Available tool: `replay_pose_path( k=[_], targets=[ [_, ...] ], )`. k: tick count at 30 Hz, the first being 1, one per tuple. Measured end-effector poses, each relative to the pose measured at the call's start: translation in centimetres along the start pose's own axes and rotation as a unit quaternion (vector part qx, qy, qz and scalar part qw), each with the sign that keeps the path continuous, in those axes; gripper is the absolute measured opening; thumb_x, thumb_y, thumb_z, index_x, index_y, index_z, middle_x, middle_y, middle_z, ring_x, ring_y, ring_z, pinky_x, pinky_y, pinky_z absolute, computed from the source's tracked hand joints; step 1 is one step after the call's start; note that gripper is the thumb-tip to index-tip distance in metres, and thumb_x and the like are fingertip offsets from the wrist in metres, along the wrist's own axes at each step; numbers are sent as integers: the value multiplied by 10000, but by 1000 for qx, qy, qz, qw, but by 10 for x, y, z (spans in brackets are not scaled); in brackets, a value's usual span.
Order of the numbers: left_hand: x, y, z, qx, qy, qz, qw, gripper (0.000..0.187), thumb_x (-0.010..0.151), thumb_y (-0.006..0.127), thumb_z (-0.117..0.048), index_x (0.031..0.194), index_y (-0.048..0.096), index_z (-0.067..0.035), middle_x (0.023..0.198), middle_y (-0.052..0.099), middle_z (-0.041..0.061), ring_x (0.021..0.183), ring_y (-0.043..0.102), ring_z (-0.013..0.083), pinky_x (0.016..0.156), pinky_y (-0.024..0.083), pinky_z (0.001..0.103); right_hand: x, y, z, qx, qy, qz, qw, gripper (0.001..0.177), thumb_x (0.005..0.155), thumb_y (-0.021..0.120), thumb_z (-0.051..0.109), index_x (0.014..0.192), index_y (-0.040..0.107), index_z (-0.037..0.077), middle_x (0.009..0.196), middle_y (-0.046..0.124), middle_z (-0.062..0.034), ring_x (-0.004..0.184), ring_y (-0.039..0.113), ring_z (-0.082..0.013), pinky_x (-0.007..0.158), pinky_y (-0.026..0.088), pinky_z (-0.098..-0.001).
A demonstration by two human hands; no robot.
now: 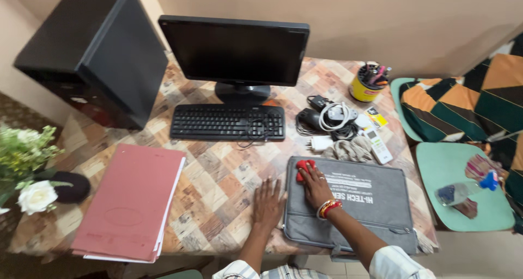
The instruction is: The person wipes a stack of pink folders, a gray laptop bag, a computer keyboard, a monitor, and a computer tower using a red cloth. The person moves the folders and bag to access the desk surface and then wipes the electronic equipment.
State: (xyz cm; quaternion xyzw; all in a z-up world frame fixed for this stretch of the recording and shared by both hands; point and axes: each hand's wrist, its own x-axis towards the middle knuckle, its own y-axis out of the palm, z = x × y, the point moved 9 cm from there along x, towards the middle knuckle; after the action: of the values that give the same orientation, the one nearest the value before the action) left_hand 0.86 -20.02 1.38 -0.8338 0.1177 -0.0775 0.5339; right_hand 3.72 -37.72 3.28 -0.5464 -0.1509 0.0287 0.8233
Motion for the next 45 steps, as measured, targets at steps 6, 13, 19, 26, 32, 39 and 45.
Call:
replay_pose_path(
  k=[6, 13, 19, 26, 32, 39, 45],
  targets=[
    [17, 25, -73, -14, 96, -1, 995, 639, 1024, 486, -426, 1559, 385, -92, 1617, 295, 257, 1508, 243, 404, 1206, 186, 585, -19, -17, -25, -22, 23, 12, 999, 539, 945, 553, 178, 1478, 476, 169, 1594, 390, -173, 1412, 414, -423, 1173, 316, -526],
    [16, 30, -76, -8, 81, 5, 997, 617, 1018, 490, -423, 1565, 378, -159, 1636, 283, 206, 1517, 240, 374, 1208, 202, 564, -54, -45, -102, -63, 149, 4, 987, 519, 988, 503, 266, 1502, 445, 220, 1608, 366, -138, 1447, 380, -410, 1195, 266, -569],
    [12, 21, -79, 11, 72, -10, 997, 604, 1017, 485, -431, 1560, 378, -190, 1641, 283, 177, 1516, 244, 354, 1203, 211, 562, -79, -50, -142, -67, 253, -37, 964, 522, 1010, 463, 327, 1513, 427, 194, 1640, 320, -165, 1489, 279, -408, 1177, 214, -612],
    [20, 35, -98, 57, 67, 9, 996, 630, 1025, 452, -423, 1566, 349, -116, 1624, 268, 236, 1503, 241, 384, 1201, 173, 571, -77, -25, -118, -9, 132, -25, 991, 409, 1032, 508, 306, 1427, 522, 202, 1617, 411, -91, 1546, 309, -338, 1229, 240, -566],
    [34, 56, -145, 12, 92, -18, 996, 603, 1051, 442, -422, 1560, 383, -104, 1611, 296, 255, 1503, 253, 404, 1212, 166, 561, -57, -48, -93, 63, 71, 19, 995, 562, 905, 581, 232, 1462, 511, 202, 1585, 401, -143, 1446, 372, -333, 1206, 301, -489],
    [31, 47, -150, 32, 92, -37, 995, 606, 1002, 493, -410, 1527, 412, -119, 1606, 311, 221, 1494, 262, 386, 1206, 172, 557, -66, -54, -90, -3, 31, 102, 994, 499, 1026, 488, 375, 1494, 458, 202, 1607, 351, -119, 1503, 280, -361, 1208, 207, -542],
    [33, 45, -154, 42, 88, -25, 995, 608, 990, 500, -412, 1522, 408, -133, 1606, 302, 207, 1497, 242, 377, 1202, 164, 561, -70, -59, -87, -36, 57, 63, 996, 483, 1010, 479, 332, 1479, 479, 215, 1593, 374, -135, 1470, 313, -374, 1192, 216, -553]
  ],
)
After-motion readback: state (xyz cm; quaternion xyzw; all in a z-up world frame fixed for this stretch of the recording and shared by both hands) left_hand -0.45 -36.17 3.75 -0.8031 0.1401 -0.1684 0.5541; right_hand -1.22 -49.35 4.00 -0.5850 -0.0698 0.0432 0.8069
